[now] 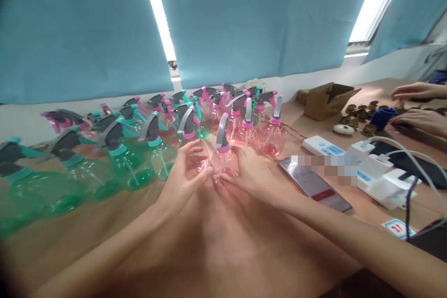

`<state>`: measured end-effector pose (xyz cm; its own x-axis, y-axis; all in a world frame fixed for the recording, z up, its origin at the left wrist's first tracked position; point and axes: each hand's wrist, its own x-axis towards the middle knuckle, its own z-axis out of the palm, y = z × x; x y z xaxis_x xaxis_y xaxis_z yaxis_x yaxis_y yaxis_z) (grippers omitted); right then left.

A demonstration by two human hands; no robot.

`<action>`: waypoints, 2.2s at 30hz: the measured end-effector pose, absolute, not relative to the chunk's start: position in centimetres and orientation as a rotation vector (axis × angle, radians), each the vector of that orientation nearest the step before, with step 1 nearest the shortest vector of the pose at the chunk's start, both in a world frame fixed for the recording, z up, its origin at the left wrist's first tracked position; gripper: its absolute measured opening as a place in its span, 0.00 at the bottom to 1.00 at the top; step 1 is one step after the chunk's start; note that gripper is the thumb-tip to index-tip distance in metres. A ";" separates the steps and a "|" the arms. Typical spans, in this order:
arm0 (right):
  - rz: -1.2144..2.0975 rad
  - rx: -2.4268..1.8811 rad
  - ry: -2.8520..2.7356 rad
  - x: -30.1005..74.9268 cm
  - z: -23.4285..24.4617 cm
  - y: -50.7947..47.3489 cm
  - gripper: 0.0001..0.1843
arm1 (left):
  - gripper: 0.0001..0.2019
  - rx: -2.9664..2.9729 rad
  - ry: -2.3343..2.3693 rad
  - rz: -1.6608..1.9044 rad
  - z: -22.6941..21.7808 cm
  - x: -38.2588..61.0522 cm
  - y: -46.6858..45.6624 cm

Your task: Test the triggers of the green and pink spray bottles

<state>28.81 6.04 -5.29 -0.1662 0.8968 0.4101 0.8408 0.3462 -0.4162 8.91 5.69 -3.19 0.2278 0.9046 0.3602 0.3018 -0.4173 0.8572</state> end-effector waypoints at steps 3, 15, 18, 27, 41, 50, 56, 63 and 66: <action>0.117 -1.519 -2.021 28.7 -5.5 8.1 0.29 | 0.23 1.839 1.134 1.174 -4.0 8.0 5.5; 0.012 -1.811 -2.011 26.4 -4.2 11.0 0.33 | 0.12 1.917 1.158 1.008 -4.7 7.2 4.5; -0.004 -1.880 -1.995 25.9 -4.1 11.2 0.34 | 0.11 1.909 1.165 0.994 -4.6 7.3 4.6; 0.020 -1.767 -2.000 26.5 -3.6 9.7 0.33 | 0.10 1.876 1.108 0.975 -5.0 8.0 5.2; 0.119 -1.717 -1.729 34.7 -2.8 10.3 0.30 | 0.12 1.836 1.054 0.917 -4.0 11.4 5.7; 0.201 -1.736 -1.734 33.3 -3.3 12.7 0.24 | 0.11 1.810 1.034 0.905 -3.4 13.1 5.7; 0.208 -1.771 -1.750 33.8 -3.7 10.9 0.30 | 0.10 1.780 1.000 0.968 -3.7 14.0 6.1; 0.247 -1.782 -1.802 33.0 -3.5 4.6 0.32 | 0.11 1.813 0.982 1.031 -2.8 14.4 5.7; 0.271 -1.617 -1.878 31.7 -3.0 1.9 0.27 | 0.18 1.894 1.023 1.070 -2.3 13.8 5.4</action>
<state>31.71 1.94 -3.02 -0.0412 0.9437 0.3282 0.8123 0.2229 -0.5390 13.82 5.37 -2.26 0.3399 0.8828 0.3243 0.2840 -0.4251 0.8595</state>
